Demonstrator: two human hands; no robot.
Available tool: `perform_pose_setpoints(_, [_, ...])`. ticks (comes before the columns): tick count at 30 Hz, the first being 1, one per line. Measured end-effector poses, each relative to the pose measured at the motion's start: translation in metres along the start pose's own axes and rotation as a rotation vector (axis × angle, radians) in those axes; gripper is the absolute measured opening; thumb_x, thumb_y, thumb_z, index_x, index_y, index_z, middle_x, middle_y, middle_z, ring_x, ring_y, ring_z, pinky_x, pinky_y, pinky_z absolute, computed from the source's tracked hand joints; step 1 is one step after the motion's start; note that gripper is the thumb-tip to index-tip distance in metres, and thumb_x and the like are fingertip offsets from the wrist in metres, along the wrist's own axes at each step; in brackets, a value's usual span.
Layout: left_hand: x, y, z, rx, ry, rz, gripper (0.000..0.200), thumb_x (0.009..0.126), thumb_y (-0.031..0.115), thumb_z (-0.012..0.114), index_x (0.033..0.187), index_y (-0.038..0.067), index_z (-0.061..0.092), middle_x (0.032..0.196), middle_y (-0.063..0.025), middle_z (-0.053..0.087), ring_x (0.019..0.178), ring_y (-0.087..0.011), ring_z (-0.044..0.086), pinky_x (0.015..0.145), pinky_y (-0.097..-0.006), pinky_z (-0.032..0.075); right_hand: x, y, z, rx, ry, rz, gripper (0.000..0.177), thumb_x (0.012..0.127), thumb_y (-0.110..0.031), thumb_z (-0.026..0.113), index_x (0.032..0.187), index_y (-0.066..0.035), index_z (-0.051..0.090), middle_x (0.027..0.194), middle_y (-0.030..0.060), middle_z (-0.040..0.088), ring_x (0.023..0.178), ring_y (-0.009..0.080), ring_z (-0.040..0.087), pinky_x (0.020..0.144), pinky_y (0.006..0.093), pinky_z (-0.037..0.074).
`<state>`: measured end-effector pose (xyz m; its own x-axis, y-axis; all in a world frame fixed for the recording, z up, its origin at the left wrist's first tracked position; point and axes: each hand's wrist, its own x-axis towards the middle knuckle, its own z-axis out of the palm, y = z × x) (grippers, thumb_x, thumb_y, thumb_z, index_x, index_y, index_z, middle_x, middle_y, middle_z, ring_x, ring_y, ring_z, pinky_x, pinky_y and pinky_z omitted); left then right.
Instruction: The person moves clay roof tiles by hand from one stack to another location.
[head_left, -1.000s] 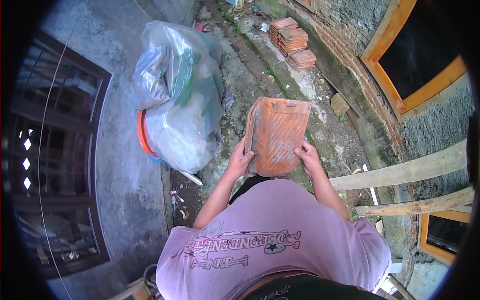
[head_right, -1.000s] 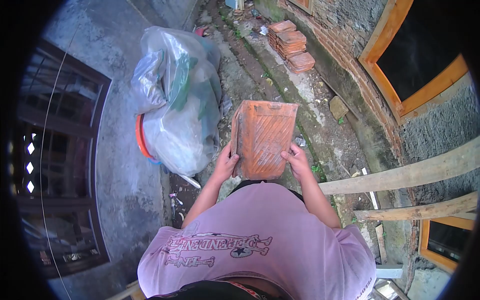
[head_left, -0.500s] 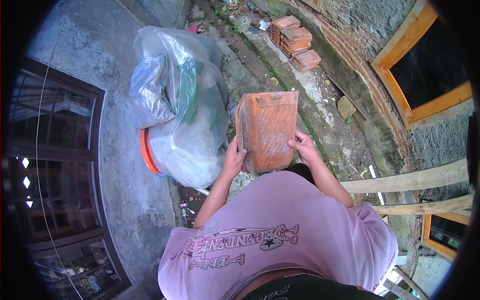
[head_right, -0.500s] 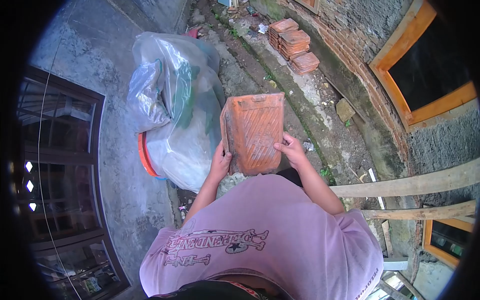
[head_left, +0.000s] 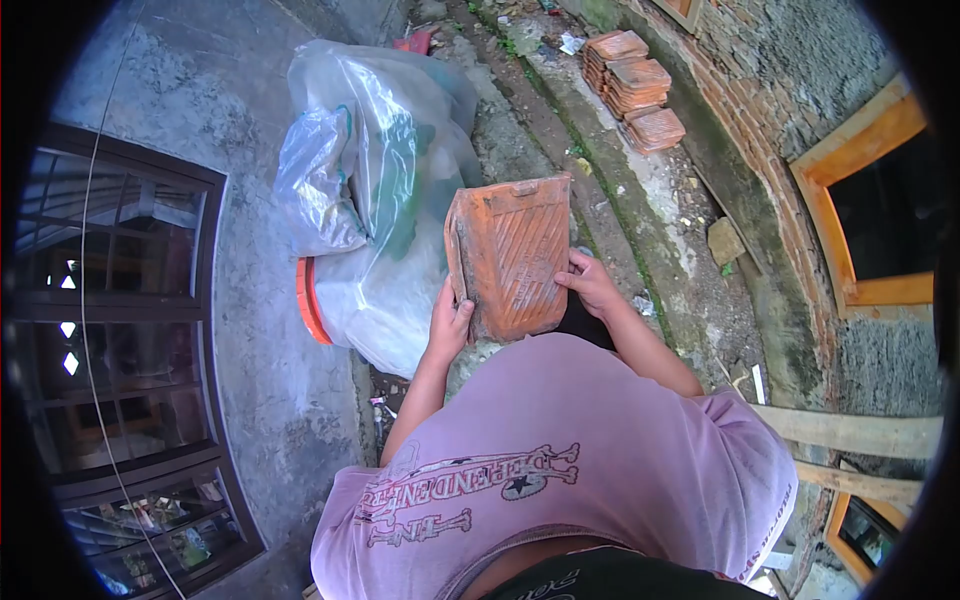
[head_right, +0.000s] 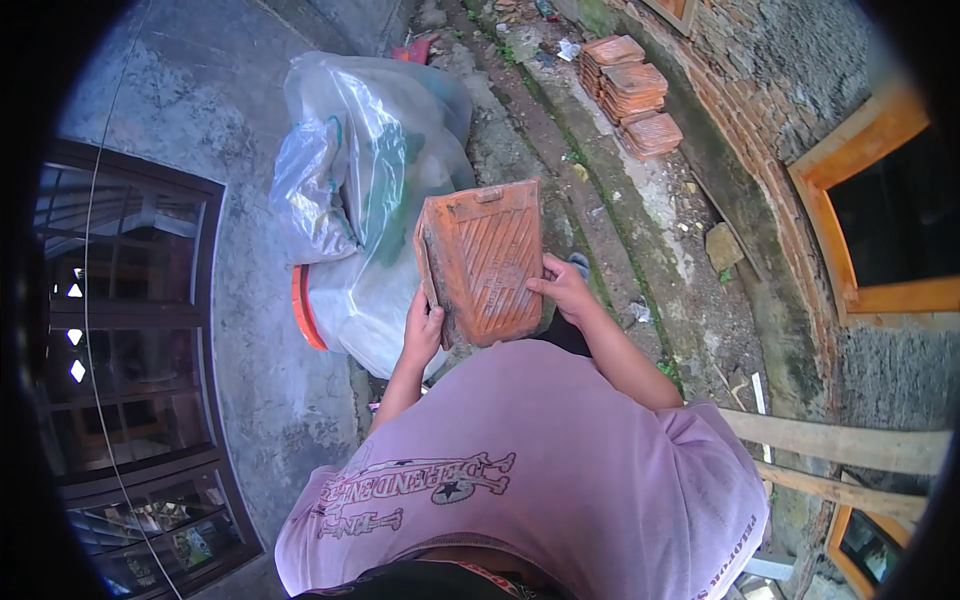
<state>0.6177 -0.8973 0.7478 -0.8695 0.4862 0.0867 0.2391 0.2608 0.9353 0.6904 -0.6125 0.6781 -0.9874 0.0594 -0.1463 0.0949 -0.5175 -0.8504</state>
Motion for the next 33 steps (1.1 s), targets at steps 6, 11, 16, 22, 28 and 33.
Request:
perform_pose_setpoints(6, [0.099,-0.017,-0.011,0.05,-0.014,-0.042,0.092,0.092,0.066,0.055,0.147,-0.006,0.036,0.139,-0.0183,0.052,0.131,-0.0267,0.048,0.11,-0.0382,0.035,0.117,-0.017,-0.03,-0.011,-0.094,0.03,0.056,0.083,-0.018,0.08,0.13,0.001,0.058,0.123,0.0051,0.063,0.114,0.0156,0.059,0.102,0.032,0.044])
perform_pose_setpoints(11, [0.187,-0.002,0.03,0.023,0.085,0.014,0.084,0.094,0.061,0.057,0.143,-0.006,0.041,0.132,-0.0192,0.057,0.125,-0.0292,0.053,0.106,-0.0397,0.039,0.186,-0.069,-0.08,0.044,-0.086,0.007,0.053,0.083,-0.014,0.079,0.13,0.002,0.058,0.121,0.005,0.063,0.113,0.0151,0.059,0.101,0.032,0.045])
perform_pose_setpoints(16, [0.262,0.006,0.058,0.012,0.043,-0.011,0.085,0.093,0.06,0.057,0.144,-0.006,0.04,0.134,-0.0194,0.056,0.127,-0.0298,0.052,0.107,-0.0404,0.038,0.225,-0.1,-0.124,0.03,-0.026,-0.005,0.053,0.084,-0.013,0.079,0.13,0.002,0.058,0.122,0.0055,0.063,0.113,0.016,0.059,0.101,0.0329,0.045])
perform_pose_setpoints(22, [0.327,0.007,0.076,0.041,-0.038,0.062,0.084,0.093,0.059,0.058,0.144,-0.006,0.041,0.134,-0.0202,0.056,0.128,-0.0309,0.051,0.108,-0.0408,0.038,0.241,-0.124,-0.157,0.078,0.07,-0.038,0.055,0.082,-0.016,0.081,0.128,0.003,0.058,0.122,0.0075,0.063,0.115,0.0179,0.059,0.102,0.0337,0.044])
perform_pose_setpoints(28, [0.406,-0.002,0.083,0.015,-0.204,0.081,0.08,0.094,0.053,0.06,0.144,-0.006,0.04,0.135,-0.0211,0.055,0.128,-0.0316,0.051,0.108,-0.0402,0.037,0.262,-0.132,-0.177,0.057,0.204,-0.104,0.056,0.083,-0.016,0.081,0.129,0.004,0.057,0.124,0.0086,0.063,0.115,0.0181,0.059,0.103,0.0334,0.044])
perform_pose_setpoints(33, [0.473,-0.013,0.109,0.004,-0.298,0.141,0.081,0.094,0.053,0.06,0.145,-0.007,0.039,0.138,-0.0219,0.054,0.129,-0.031,0.05,0.109,-0.0393,0.036,0.277,-0.155,-0.198,0.079,0.307,-0.205,0.053,0.085,-0.013,0.079,0.13,0.003,0.057,0.124,0.0066,0.064,0.115,0.0165,0.059,0.102,0.032,0.044])
